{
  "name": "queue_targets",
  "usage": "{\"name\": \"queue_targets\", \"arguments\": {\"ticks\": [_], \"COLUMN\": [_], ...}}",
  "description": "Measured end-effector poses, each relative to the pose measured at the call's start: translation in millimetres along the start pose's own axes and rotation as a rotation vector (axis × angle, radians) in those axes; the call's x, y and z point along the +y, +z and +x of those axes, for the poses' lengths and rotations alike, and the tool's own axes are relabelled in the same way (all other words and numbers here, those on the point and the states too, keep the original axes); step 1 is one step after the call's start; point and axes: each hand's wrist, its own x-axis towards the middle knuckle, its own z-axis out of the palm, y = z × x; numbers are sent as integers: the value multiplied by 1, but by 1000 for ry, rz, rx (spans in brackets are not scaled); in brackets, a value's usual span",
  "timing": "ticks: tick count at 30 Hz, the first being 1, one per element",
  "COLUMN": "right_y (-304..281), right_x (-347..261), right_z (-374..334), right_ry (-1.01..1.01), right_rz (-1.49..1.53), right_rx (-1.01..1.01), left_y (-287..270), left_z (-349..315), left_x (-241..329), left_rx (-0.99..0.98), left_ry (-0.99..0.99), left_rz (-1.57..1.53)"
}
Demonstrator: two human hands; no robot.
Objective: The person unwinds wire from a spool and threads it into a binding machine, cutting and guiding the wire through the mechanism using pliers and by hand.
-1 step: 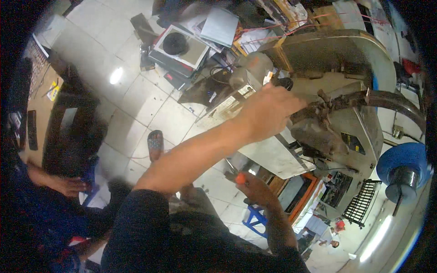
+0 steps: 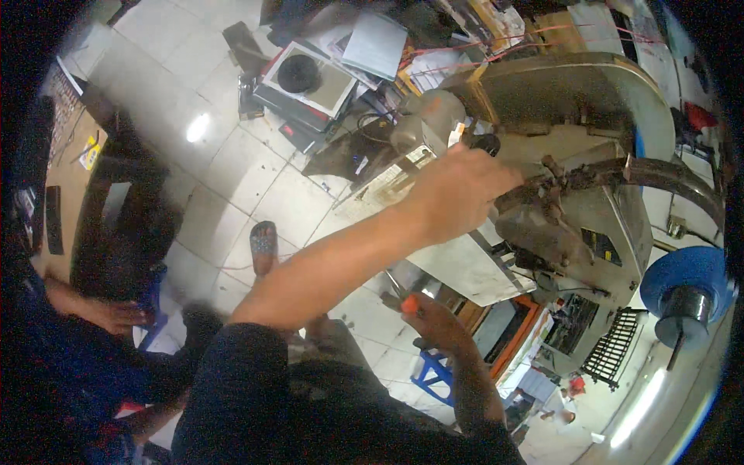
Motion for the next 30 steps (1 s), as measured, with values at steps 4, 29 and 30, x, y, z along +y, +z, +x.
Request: {"name": "queue_targets", "arguments": {"ticks": [4,29,30], "right_y": [-2,2,1], "right_x": [15,10,5], "right_z": [4,11,11], "right_ry": [-33,-3,15], "right_rz": [1,-47,-44], "right_rx": [45,66,59], "left_y": [4,4,5], "left_z": [-2,-7,-11], "left_x": [0,-7,-9], "left_rx": [44,-3,-1], "left_ry": [-3,2,-2], "left_rz": [-10,239,241]}}
